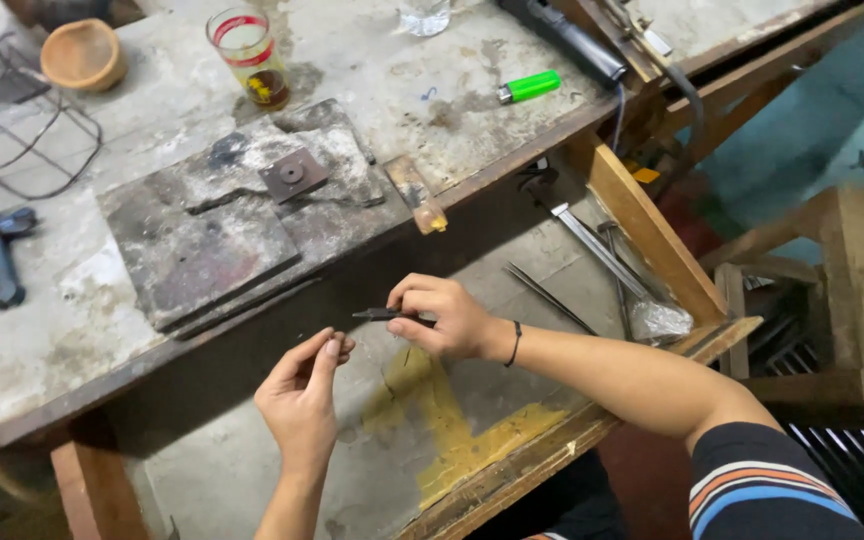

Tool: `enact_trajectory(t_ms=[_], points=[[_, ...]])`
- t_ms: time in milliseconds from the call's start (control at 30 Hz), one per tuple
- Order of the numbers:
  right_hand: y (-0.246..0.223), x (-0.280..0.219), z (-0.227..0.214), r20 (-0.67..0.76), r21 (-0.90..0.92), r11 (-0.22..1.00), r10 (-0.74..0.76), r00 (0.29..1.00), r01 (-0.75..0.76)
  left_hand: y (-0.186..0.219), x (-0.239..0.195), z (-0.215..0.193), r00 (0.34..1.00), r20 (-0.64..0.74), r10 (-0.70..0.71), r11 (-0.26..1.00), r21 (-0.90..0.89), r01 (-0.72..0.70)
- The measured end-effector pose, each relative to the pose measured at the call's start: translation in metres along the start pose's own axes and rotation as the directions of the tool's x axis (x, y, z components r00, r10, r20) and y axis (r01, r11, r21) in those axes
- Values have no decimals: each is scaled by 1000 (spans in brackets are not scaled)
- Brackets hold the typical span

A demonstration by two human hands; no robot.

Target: Using pliers to open, close, and connect small metal jump rings at a jewelry workbench.

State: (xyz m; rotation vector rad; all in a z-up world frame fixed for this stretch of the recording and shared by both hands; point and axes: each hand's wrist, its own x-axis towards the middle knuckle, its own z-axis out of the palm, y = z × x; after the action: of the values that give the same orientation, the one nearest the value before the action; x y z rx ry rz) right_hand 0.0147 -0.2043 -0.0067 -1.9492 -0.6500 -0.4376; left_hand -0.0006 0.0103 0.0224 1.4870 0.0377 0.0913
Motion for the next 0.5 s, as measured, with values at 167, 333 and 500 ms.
enact_trajectory(t_ms=[167, 333, 500], points=[[-12, 3, 2, -66, 52, 998, -18, 998, 22, -16, 3, 8, 987, 3, 158, 985, -72, -158], [-4, -3, -6, -122, -74, 996, -56, 991, 47, -3, 4, 37, 994, -19, 105, 972, -211, -107], [-2, -2, -12, -168, -21, 1000, 14, 986, -18, 5, -1, 44, 999, -2, 52, 952, -301, -51]])
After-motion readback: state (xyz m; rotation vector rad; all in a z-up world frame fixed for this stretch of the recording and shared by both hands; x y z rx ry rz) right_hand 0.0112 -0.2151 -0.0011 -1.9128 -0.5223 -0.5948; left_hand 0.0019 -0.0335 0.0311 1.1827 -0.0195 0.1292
